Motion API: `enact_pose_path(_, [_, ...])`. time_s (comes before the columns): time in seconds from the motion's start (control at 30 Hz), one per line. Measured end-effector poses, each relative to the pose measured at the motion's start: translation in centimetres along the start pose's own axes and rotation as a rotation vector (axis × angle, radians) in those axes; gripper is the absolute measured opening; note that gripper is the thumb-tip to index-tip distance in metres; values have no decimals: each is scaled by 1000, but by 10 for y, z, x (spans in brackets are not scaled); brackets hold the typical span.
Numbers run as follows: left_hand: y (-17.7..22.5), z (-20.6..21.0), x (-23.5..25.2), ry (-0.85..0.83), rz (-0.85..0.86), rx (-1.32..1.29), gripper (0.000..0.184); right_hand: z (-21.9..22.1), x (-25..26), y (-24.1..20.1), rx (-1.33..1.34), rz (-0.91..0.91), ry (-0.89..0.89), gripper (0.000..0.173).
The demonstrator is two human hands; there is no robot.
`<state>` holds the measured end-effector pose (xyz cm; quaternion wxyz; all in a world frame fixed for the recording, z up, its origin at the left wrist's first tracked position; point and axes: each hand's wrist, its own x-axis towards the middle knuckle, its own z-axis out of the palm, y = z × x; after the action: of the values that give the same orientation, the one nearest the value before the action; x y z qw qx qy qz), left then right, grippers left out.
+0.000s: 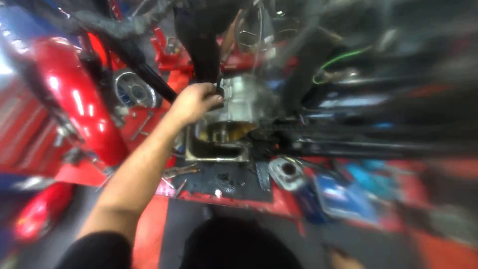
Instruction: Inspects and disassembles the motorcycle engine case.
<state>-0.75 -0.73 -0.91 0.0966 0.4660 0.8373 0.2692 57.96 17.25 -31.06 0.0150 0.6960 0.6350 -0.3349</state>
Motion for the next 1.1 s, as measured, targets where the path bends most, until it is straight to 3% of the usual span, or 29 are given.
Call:
enact_pose_path(0.13, [-12,11,-6,-17,-47,96,50,26,-19,-44,-111,-234,-202,37])
enact_pose_path(0.3, [-8,13,-4,-240,-154,215,68,42,-45,-130,-162,-582,-507,32])
enact_pose_path(0.43, [5,-3,1,-429,-255,172,55,47,-78,-194,-193,-775,-795,34])
enact_pose_path(0.57, [20,-8,4,-572,-362,191,46,64,-125,-258,-88,-965,-909,34])
enact_pose_path(0.67, [30,-8,10,-599,-394,278,46,73,-163,-326,192,-970,-965,48])
enact_pose_path(0.83, [26,-14,22,-731,-294,324,49,111,-184,-427,762,-765,-969,78])
enact_pose_path(1.1, [-7,-15,30,-722,-112,297,48,149,-202,-456,937,-709,-669,86])
